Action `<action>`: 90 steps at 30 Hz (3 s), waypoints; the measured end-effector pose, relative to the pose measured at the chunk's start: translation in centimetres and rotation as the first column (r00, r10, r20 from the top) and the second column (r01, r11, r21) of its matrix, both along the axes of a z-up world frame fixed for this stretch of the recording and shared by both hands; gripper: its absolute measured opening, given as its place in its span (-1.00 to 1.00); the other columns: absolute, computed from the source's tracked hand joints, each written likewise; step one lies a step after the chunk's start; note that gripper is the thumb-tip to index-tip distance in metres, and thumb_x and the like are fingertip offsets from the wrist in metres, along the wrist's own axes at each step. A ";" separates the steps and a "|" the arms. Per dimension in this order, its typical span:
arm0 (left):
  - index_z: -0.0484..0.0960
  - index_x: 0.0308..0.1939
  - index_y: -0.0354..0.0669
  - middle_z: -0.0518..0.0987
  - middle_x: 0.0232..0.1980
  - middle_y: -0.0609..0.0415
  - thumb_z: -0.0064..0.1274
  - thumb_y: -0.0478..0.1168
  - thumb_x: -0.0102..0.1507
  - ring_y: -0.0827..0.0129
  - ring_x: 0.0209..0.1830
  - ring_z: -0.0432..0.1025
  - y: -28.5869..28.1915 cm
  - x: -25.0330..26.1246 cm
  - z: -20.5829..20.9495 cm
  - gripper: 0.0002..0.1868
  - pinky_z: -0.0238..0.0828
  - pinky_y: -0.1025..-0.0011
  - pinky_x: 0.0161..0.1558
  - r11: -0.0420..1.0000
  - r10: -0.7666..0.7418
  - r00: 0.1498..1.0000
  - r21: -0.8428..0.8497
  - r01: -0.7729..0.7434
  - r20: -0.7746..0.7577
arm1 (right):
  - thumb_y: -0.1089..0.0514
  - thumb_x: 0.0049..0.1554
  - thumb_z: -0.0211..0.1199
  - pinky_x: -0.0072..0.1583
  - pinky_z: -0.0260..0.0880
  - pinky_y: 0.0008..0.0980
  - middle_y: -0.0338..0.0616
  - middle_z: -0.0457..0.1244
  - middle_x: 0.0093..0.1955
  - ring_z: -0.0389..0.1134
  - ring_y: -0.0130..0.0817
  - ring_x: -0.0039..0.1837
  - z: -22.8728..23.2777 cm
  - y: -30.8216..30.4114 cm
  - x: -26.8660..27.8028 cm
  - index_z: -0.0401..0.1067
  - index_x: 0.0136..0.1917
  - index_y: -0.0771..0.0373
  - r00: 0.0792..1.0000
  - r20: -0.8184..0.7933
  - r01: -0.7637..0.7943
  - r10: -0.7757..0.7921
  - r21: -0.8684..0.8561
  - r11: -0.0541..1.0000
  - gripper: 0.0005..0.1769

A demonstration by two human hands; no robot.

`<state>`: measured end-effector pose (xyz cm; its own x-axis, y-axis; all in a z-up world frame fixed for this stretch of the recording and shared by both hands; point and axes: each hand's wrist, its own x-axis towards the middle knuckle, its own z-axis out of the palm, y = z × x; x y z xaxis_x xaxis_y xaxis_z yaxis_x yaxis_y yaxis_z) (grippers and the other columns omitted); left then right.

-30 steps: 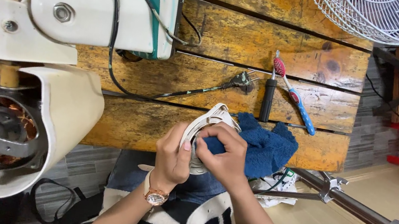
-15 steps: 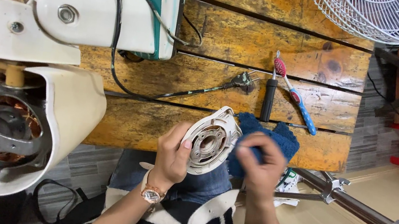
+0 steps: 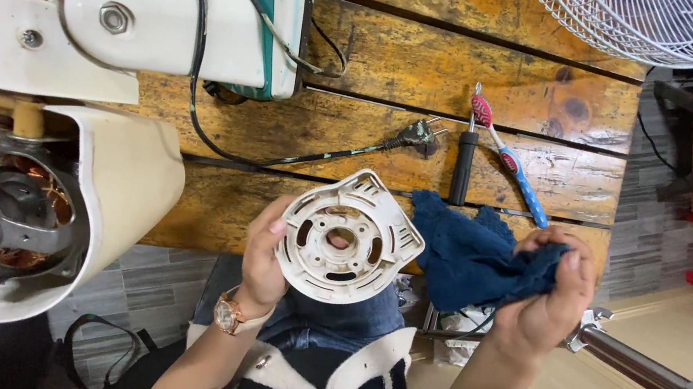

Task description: Cleaning a fan component using a toothbrush and a cloth on a workbench

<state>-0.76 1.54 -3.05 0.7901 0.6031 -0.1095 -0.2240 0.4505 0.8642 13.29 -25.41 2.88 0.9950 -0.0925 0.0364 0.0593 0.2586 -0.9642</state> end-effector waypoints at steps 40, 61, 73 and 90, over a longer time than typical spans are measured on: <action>0.32 0.44 -0.32 0.42 0.40 -0.36 -0.39 0.03 0.41 -0.11 0.38 0.32 0.1 -2.1 -2.6 -0.36 0.26 -0.21 0.33 0.920 0.014 0.991 -0.390 0.039 0.132 | 0.13 0.25 0.44 0.31 0.27 0.07 0.24 0.35 0.20 0.36 0.23 0.24 -3.9 -2.8 6.4 0.53 0.29 0.34 0.810 0.424 0.266 0.405 -0.881 0.391 -0.60; 0.34 0.43 -0.29 0.38 0.46 -0.19 -0.08 -0.15 0.45 0.04 0.48 0.33 -0.5 -0.1 6.2 -0.50 0.39 0.17 0.47 0.458 0.311 0.924 0.887 0.059 -0.222 | 0.21 0.15 0.31 -0.21 0.57 -0.71 0.06 0.38 -0.09 0.47 -0.40 -0.23 1.3 -13.8 -0.3 0.45 0.19 0.43 0.968 0.052 -0.207 0.245 -0.388 0.898 -0.63; 0.44 0.32 -0.31 0.49 0.31 -0.27 0.18 0.01 0.35 -0.06 0.28 0.44 -10.0 2.3 6.0 -0.40 0.42 0.05 0.37 0.364 -0.216 0.974 0.920 0.146 -0.069 | 0.12 0.32 0.20 -0.31 0.48 -0.49 -0.30 0.32 -0.30 0.41 -0.39 -0.32 -2.3 -10.0 0.5 0.49 -0.15 0.14 0.998 0.059 0.038 -0.036 -0.028 0.999 -0.80; 0.68 0.00 -0.40 0.63 -0.01 -0.13 0.32 -0.42 0.15 0.03 0.04 0.51 -10.0 4.6 4.6 -0.66 0.52 0.16 0.20 0.400 -0.238 0.966 0.895 0.195 -0.104 | 0.13 0.37 0.18 -0.45 0.36 -0.36 -0.11 0.17 -0.36 0.29 -0.21 -0.46 -5.4 -11.3 1.0 0.27 -0.10 0.26 0.967 -0.015 0.242 -0.254 -0.265 0.934 -0.76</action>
<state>3.86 -8.47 1.58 0.8993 0.1505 0.4105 -0.2767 -0.5310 0.8009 14.27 -36.71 -2.56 0.9428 -0.3304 0.0451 0.0418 -0.0171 -0.9990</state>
